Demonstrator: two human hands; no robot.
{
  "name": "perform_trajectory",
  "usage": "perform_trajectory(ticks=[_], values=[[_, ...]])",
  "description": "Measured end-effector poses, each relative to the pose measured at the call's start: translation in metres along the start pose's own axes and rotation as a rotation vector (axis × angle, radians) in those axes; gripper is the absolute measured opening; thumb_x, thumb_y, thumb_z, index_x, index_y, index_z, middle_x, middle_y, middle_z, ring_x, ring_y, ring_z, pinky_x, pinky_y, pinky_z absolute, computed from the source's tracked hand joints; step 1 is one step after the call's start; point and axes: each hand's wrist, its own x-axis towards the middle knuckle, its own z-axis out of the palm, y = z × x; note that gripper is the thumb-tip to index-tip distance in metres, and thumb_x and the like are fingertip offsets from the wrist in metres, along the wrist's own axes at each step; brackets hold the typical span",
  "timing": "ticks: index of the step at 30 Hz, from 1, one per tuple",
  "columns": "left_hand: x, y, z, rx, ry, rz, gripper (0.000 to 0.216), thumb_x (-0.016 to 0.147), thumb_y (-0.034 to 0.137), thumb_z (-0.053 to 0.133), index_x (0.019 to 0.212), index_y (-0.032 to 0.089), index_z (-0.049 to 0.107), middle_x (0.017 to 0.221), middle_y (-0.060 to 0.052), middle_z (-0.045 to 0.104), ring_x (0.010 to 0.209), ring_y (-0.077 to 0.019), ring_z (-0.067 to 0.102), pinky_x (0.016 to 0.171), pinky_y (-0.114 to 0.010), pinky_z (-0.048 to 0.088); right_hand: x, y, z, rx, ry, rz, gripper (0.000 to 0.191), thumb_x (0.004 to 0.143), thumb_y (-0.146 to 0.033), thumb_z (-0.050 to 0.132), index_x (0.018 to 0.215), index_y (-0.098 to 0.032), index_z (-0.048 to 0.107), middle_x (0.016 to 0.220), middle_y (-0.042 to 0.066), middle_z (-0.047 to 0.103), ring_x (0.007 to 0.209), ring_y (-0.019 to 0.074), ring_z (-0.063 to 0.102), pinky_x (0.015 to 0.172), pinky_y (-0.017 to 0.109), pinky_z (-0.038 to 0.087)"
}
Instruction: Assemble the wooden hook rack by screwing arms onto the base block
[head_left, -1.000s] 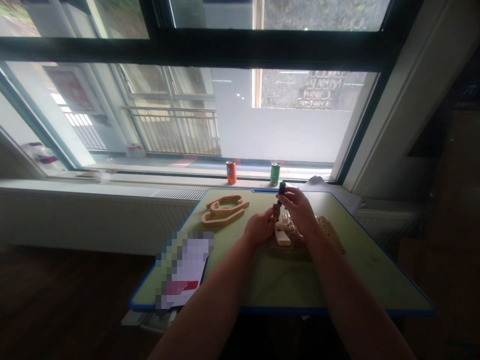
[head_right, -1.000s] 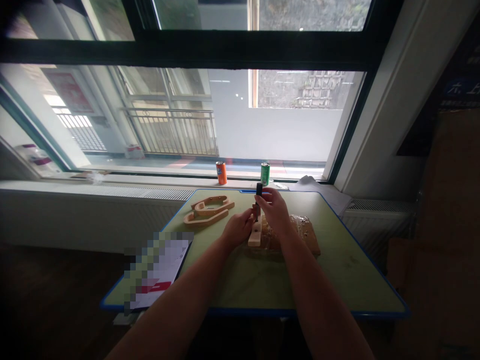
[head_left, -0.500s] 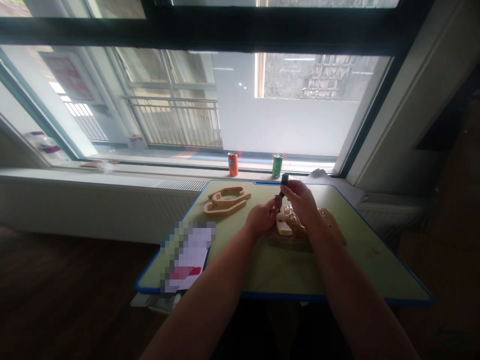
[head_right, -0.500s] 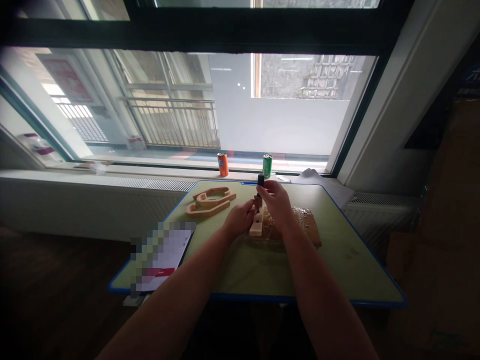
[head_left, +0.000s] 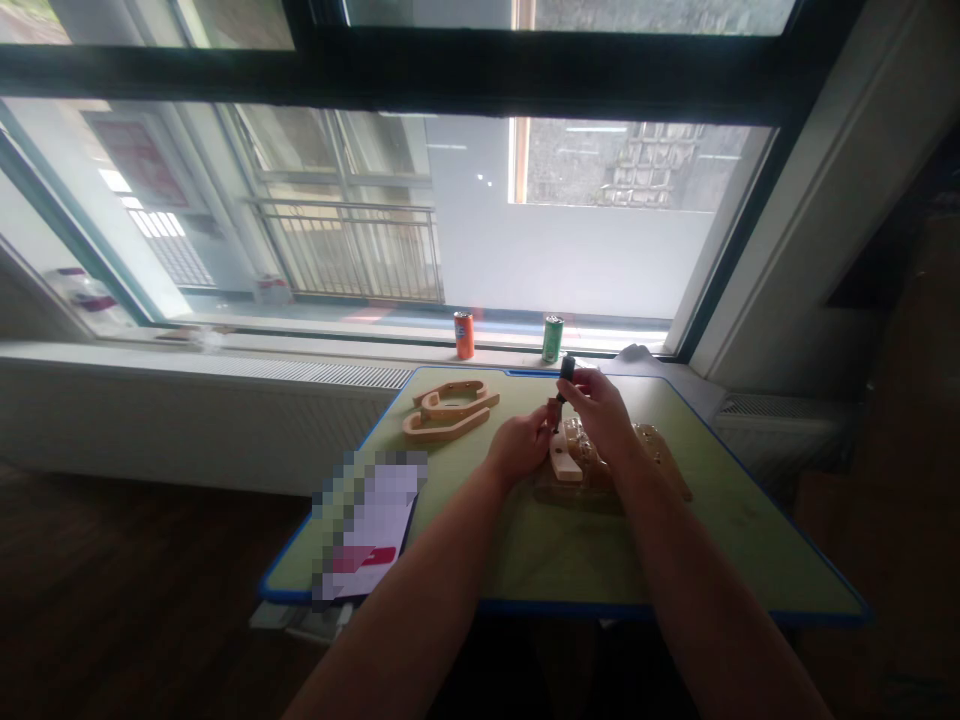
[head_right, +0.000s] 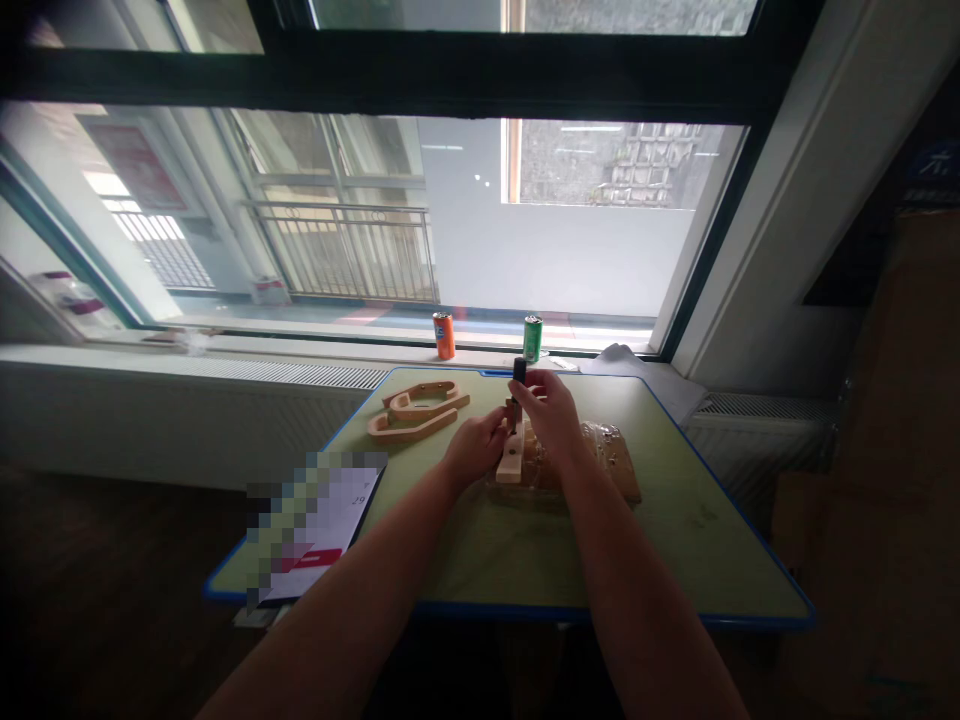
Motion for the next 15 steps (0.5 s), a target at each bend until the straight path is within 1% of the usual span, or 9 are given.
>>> perform_trajectory(ticks=[4, 7, 11, 15], values=[[0.0002, 0.0001, -0.0004, 0.023, -0.011, -0.008, 0.033, 0.089, 0.028, 0.034, 0.115, 0.023, 0.053, 0.084, -0.004, 0.068, 0.076, -0.0189, 0.063, 0.063, -0.026, 0.042, -0.001, -0.0008, 0.001, 0.038, -0.033, -0.009, 0.034, 0.073, -0.044, 0.06, 0.096, -0.019, 0.06, 0.086, 0.004, 0.064, 0.074, 0.0158, 0.059, 0.063, 0.029, 0.046], [-0.0003, 0.0009, -0.0019, 0.033, -0.022, -0.008, 0.033, 0.089, 0.028, 0.035, 0.117, 0.023, 0.052, 0.086, -0.005, 0.068, 0.077, -0.0191, 0.063, 0.064, -0.026, 0.042, -0.0015, -0.0022, 0.0021, 0.048, -0.075, -0.011, 0.032, 0.076, -0.04, 0.056, 0.1, -0.02, 0.062, 0.084, 0.003, 0.064, 0.07, 0.0149, 0.058, 0.062, 0.029, 0.046], [-0.0011, 0.0022, -0.003, 0.03, -0.033, -0.007, 0.034, 0.089, 0.029, 0.033, 0.117, 0.023, 0.052, 0.085, -0.003, 0.068, 0.076, -0.0183, 0.063, 0.064, -0.026, 0.043, -0.0019, -0.005, 0.0022, 0.017, -0.114, 0.008, 0.027, 0.079, -0.039, 0.052, 0.093, -0.02, 0.064, 0.078, 0.002, 0.064, 0.068, 0.015, 0.058, 0.063, 0.03, 0.046], [-0.0015, 0.0025, -0.0022, 0.032, -0.013, -0.009, 0.031, 0.088, 0.026, 0.034, 0.111, 0.021, 0.055, 0.086, -0.004, 0.068, 0.076, -0.018, 0.063, 0.065, -0.026, 0.043, -0.0026, -0.0062, 0.0008, -0.094, -0.076, -0.01, 0.028, 0.073, -0.041, 0.06, 0.088, -0.018, 0.062, 0.078, 0.003, 0.063, 0.067, 0.0152, 0.057, 0.061, 0.03, 0.045]])
